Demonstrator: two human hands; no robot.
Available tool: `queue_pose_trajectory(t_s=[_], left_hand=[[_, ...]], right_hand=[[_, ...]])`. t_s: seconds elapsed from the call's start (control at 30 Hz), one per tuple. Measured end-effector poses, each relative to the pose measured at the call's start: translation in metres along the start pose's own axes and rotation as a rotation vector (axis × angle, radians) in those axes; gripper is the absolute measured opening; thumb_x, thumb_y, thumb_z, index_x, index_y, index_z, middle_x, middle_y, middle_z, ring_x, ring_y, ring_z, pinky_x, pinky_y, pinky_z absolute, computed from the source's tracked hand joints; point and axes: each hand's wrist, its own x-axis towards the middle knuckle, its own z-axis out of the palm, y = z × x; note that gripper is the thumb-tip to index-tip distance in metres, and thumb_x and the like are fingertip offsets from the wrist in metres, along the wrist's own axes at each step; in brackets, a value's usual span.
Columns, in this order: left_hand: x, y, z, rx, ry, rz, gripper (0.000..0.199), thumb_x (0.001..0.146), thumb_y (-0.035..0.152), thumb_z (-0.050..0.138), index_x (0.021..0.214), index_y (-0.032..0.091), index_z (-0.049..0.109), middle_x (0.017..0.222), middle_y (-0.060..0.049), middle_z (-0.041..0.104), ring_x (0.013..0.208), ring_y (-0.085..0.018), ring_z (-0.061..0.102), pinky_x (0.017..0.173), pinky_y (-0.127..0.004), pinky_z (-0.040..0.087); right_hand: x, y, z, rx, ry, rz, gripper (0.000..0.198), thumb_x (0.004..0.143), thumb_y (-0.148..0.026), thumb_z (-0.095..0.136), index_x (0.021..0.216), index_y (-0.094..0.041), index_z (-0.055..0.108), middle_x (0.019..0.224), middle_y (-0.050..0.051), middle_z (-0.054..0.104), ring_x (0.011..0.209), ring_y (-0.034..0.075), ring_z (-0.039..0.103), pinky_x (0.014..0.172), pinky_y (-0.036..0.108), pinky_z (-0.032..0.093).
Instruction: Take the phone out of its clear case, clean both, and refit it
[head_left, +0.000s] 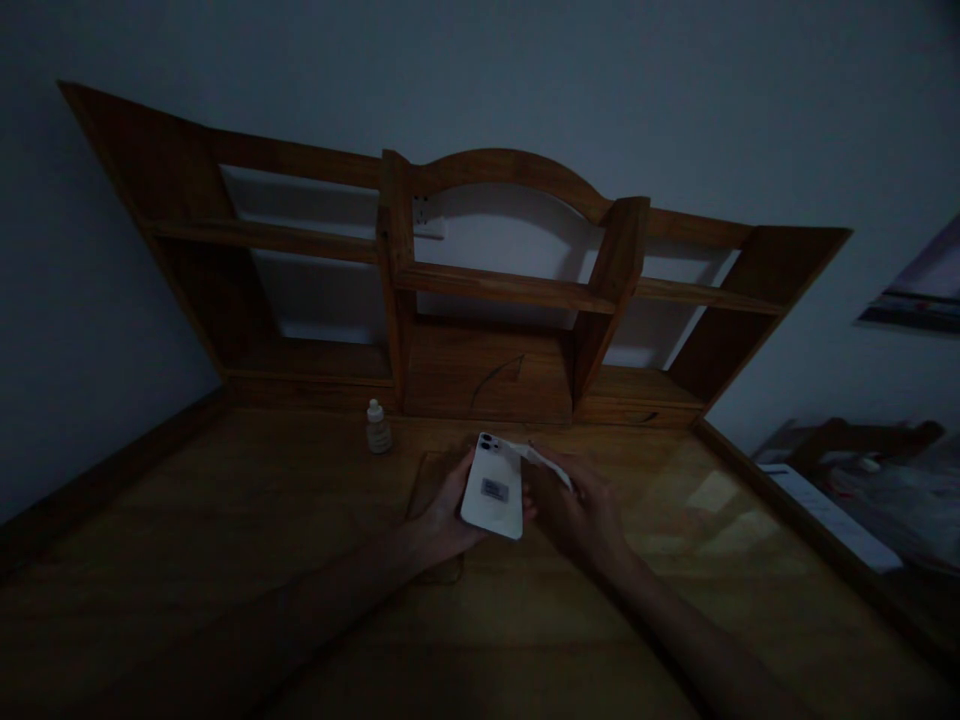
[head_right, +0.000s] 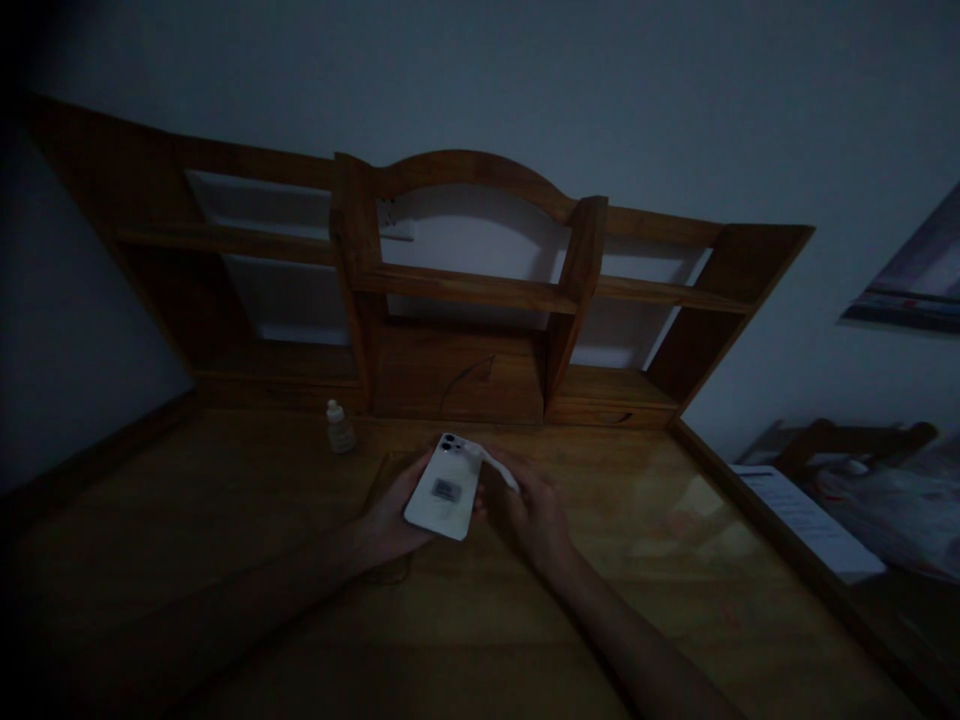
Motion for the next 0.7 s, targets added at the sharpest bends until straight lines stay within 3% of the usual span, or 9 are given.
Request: queue_pose_trajectory(t_s=[0.13, 0.2, 0.37, 0.53, 0.7], left_hand=[[0.000, 0.001, -0.010, -0.054, 0.068, 0.077, 0.039, 0.100, 0.041, 0.038, 0.107, 0.008, 0.060, 0.092, -0.011, 0.065, 0.081, -0.022, 0.063, 0.083, -0.038, 0.049], [-0.002, 0.002, -0.011, -0.074, 0.048, 0.085, 0.041, 0.101, 0.042, 0.036, 0.107, 0.007, 0.059, 0.093, -0.012, 0.065, 0.082, -0.023, 0.063, 0.080, -0.038, 0.049], [-0.005, 0.001, -0.003, -0.107, 0.020, 0.052, 0.041, 0.100, 0.041, 0.039, 0.107, 0.006, 0.059, 0.089, -0.013, 0.064, 0.077, -0.022, 0.063, 0.075, -0.035, 0.050], [-0.007, 0.000, 0.005, -0.087, 0.115, 0.052, 0.040, 0.099, 0.039, 0.040, 0.087, 0.008, 0.062, 0.073, -0.010, 0.062, 0.060, -0.016, 0.059, 0.060, -0.025, 0.048], [-0.004, 0.000, -0.005, -0.028, 0.077, -0.029, 0.040, 0.097, 0.035, 0.043, 0.069, 0.009, 0.055, 0.057, -0.007, 0.055, 0.044, -0.010, 0.048, 0.046, -0.021, 0.039]], right_hand=[[-0.003, -0.024, 0.004, 0.009, -0.287, -0.197, 0.045, 0.092, -0.015, 0.048, 0.136, -0.025, 0.052, 0.135, 0.007, 0.059, 0.123, 0.022, 0.056, 0.104, 0.043, 0.046], [-0.004, -0.032, 0.004, 0.002, -0.352, -0.214, 0.045, 0.093, -0.015, 0.048, 0.137, -0.024, 0.050, 0.136, 0.007, 0.057, 0.125, 0.021, 0.055, 0.106, 0.042, 0.045], [-0.004, -0.037, 0.003, -0.053, -0.399, -0.263, 0.041, 0.097, -0.020, 0.043, 0.138, -0.022, 0.048, 0.139, 0.008, 0.054, 0.129, 0.020, 0.051, 0.109, 0.043, 0.043], [-0.006, -0.037, 0.011, -0.259, -0.464, -0.481, 0.057, 0.093, -0.015, 0.042, 0.149, -0.014, 0.029, 0.150, 0.011, 0.039, 0.139, 0.020, 0.037, 0.112, 0.041, 0.038], [-0.008, -0.045, 0.012, -0.452, -0.547, -0.664, 0.060, 0.094, -0.014, 0.040, 0.150, -0.006, 0.020, 0.156, 0.011, 0.025, 0.146, 0.021, 0.019, 0.119, 0.041, 0.025]])
